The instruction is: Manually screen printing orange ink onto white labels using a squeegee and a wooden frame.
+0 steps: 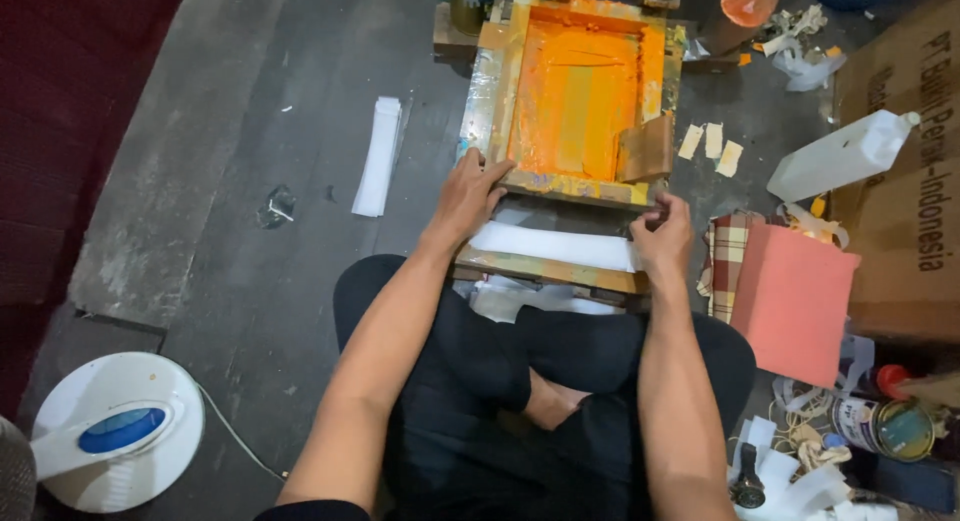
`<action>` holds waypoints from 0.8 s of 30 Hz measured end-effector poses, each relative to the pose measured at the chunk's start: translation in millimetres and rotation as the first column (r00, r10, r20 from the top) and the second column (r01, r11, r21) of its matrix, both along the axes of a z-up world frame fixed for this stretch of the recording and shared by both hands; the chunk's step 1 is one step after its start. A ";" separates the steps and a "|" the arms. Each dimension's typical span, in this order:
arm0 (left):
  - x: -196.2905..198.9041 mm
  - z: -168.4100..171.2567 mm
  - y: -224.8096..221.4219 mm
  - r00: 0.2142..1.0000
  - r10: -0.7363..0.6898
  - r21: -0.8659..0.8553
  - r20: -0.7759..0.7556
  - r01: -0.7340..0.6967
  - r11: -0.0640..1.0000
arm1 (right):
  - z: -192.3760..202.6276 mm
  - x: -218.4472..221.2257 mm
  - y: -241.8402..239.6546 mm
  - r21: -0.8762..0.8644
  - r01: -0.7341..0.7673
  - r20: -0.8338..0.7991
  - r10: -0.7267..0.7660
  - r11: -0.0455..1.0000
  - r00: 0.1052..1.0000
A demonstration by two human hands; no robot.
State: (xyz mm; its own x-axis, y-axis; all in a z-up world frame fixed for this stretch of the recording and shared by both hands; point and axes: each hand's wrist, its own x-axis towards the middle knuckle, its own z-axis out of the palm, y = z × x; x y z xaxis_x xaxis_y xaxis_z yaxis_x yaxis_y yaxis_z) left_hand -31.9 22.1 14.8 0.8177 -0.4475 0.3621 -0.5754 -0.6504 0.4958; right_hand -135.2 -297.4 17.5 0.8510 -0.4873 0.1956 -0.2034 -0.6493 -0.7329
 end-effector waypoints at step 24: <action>15.3 107.9 -30.6 0.991 0.120 -0.685 0.059 -0.047 0.727 | 54.4 7.6 16.4 0.074 -0.275 0.441 0.216 0.959 0.871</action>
